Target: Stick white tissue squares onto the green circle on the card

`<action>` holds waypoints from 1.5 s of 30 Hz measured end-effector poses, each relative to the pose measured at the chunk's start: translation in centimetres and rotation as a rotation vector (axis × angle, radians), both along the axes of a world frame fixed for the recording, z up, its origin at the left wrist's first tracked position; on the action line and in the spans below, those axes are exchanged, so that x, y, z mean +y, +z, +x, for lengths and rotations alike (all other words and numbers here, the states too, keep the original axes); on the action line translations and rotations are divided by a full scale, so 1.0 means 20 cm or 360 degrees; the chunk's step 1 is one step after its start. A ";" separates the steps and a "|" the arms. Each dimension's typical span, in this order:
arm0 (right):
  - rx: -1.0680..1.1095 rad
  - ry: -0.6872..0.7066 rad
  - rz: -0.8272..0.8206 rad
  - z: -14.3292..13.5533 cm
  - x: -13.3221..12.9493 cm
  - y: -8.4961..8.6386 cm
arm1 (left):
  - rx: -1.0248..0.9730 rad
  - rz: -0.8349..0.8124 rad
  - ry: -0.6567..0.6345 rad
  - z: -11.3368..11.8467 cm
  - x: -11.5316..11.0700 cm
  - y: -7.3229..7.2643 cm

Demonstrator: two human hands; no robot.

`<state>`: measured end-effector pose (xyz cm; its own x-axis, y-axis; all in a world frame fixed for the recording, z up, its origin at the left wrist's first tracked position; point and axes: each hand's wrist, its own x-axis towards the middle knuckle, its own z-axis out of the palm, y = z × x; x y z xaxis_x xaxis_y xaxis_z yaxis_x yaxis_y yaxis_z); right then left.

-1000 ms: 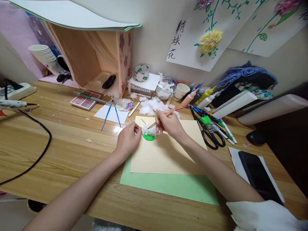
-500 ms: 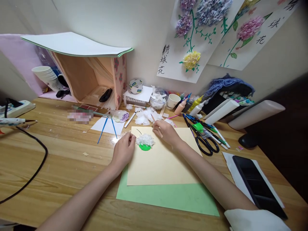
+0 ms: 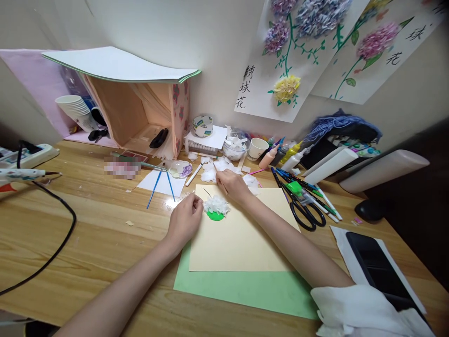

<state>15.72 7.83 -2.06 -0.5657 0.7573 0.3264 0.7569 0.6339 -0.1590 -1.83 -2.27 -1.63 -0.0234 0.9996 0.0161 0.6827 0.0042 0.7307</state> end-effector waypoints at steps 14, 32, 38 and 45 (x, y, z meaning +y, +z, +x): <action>0.1051 0.0074 -0.0735 0.11 -0.23 0.18 | -0.0157 0.0278 0.0062 0.00 -0.01 0.03; 0.1016 0.0121 -0.0682 0.06 -0.48 0.07 | -0.0214 -0.0294 -0.0486 -0.04 -0.01 0.09; 0.1260 0.0331 -0.0398 0.09 -0.52 0.02 | -0.0135 -0.0290 -0.0315 -0.03 -0.01 0.04; 0.1074 0.0619 -0.0343 0.08 -0.52 -0.01 | -0.0080 -0.0182 -0.0234 -0.03 0.00 0.02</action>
<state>17.42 -2.67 -2.19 -0.5346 0.6322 0.5608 0.1857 0.7353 -0.6518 -2.50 -2.33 -1.22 0.1254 0.9875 -0.0950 0.6448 -0.0083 0.7643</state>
